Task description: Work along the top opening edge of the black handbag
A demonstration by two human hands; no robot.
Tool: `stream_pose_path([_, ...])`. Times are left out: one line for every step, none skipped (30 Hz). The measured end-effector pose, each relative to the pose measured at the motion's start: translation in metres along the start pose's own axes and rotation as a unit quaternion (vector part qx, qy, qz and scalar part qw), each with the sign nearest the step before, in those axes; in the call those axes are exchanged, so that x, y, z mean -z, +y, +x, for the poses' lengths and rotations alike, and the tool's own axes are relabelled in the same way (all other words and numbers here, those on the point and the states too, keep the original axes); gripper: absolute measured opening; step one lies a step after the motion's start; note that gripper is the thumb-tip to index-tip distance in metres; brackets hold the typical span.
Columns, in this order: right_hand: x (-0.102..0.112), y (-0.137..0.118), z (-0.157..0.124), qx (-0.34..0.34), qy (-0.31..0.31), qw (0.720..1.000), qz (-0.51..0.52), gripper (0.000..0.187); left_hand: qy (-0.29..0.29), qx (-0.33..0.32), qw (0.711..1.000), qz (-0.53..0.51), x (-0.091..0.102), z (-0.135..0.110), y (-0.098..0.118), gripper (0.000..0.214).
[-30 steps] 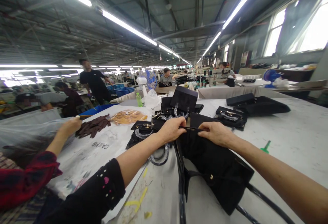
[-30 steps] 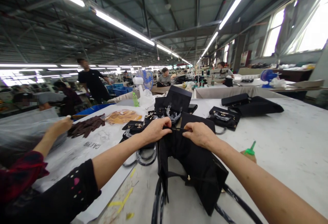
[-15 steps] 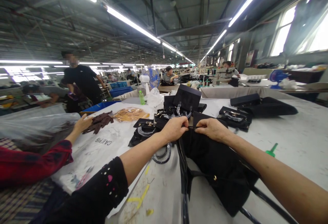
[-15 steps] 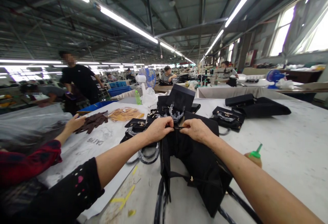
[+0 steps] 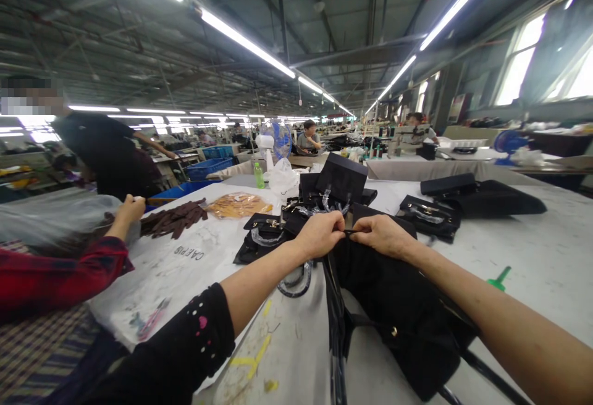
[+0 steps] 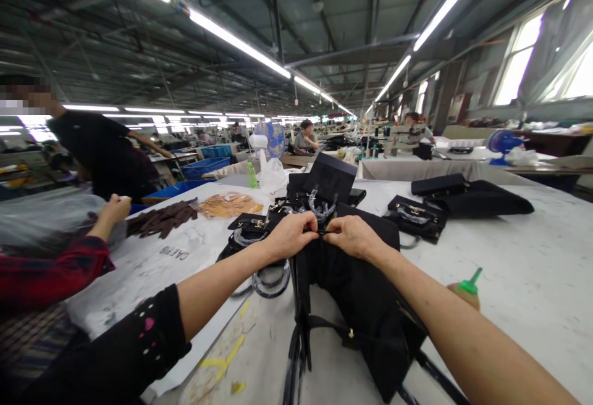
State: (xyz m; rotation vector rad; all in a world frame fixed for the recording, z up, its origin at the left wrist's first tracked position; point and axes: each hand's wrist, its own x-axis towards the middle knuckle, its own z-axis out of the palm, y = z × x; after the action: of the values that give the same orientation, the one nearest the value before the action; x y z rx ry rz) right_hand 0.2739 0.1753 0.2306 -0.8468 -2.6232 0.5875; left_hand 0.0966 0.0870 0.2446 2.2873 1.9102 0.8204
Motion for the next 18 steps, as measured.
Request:
stream_pose_path([0.000,-0.001,0.000,-0.001,-0.001,1.000,-0.003,0.024,0.000,0.000,1.000,-0.003,0.000,0.000,0.000,0.006])
stream_pose_path([0.001,-0.001,0.000,-0.003,-0.002,1.000,-0.006,0.024,-0.001,-0.001,1.000,-0.007,-0.001,0.000,-0.001,0.008])
stream_pose_path([0.002,-0.002,0.000,-0.005,-0.003,1.000,-0.009,0.024,-0.002,0.000,1.000,-0.010,-0.001,0.000,-0.001,0.011])
stream_pose_path([0.002,-0.003,0.000,-0.006,-0.004,1.000,-0.013,0.024,-0.003,0.001,1.000,-0.016,0.000,-0.001,-0.001,0.014])
stream_pose_path([0.003,-0.004,0.000,-0.008,-0.005,1.000,-0.017,0.023,-0.005,0.003,1.000,-0.023,0.000,-0.001,-0.001,0.017])
stream_pose_path([0.003,-0.005,0.000,-0.008,-0.004,1.000,-0.020,0.023,-0.011,0.006,0.999,-0.031,0.000,-0.002,-0.002,0.018])
stream_pose_path([0.004,-0.007,0.000,-0.007,-0.004,1.000,-0.024,0.023,-0.017,0.010,0.999,-0.038,0.001,-0.002,-0.002,0.016])
stream_pose_path([0.004,-0.008,0.000,-0.006,-0.003,1.000,-0.027,0.023,-0.026,0.015,0.999,-0.041,0.002,-0.002,-0.002,0.014])
stream_pose_path([0.003,-0.010,0.001,-0.003,-0.001,1.000,-0.030,0.023,-0.033,0.018,0.998,-0.040,0.003,-0.002,-0.002,0.013])
stream_pose_path([0.003,-0.012,0.001,-0.001,0.001,0.999,-0.032,0.022,-0.041,0.017,0.998,-0.032,0.004,-0.002,-0.002,0.014])
stream_pose_path([0.002,-0.014,0.001,0.001,0.003,0.999,-0.033,0.022,-0.047,0.012,0.999,-0.019,0.005,-0.002,-0.001,0.015])
stream_pose_path([0.001,-0.016,0.001,0.003,0.005,0.999,-0.032,0.022,-0.052,0.004,0.999,-0.001,0.005,-0.001,-0.001,0.016])
stream_pose_path([0.001,-0.017,0.001,0.003,0.006,1.000,-0.030,0.022,-0.054,-0.006,0.998,0.019,0.005,-0.001,0.000,0.017])
stream_pose_path([0.000,-0.018,0.001,0.003,0.007,1.000,-0.027,0.021,-0.053,-0.014,0.998,0.038,0.004,0.000,0.001,0.018])
stream_pose_path([0.000,-0.018,0.001,0.003,0.006,1.000,-0.020,0.021,-0.049,-0.018,0.997,0.055,0.003,0.000,0.001,0.019])
stream_pose_path([0.001,-0.016,0.001,0.003,0.001,1.000,-0.010,0.021,-0.044,-0.018,0.997,0.068,0.002,0.001,0.002,0.020])
stream_pose_path([0.002,-0.014,0.001,0.003,-0.006,1.000,0.005,0.022,-0.038,-0.015,0.996,0.077,0.001,0.001,0.003,0.020])
stream_pose_path([0.004,-0.011,0.000,0.004,-0.015,1.000,0.024,0.024,-0.035,-0.012,0.996,0.080,0.000,0.002,0.003,0.021])
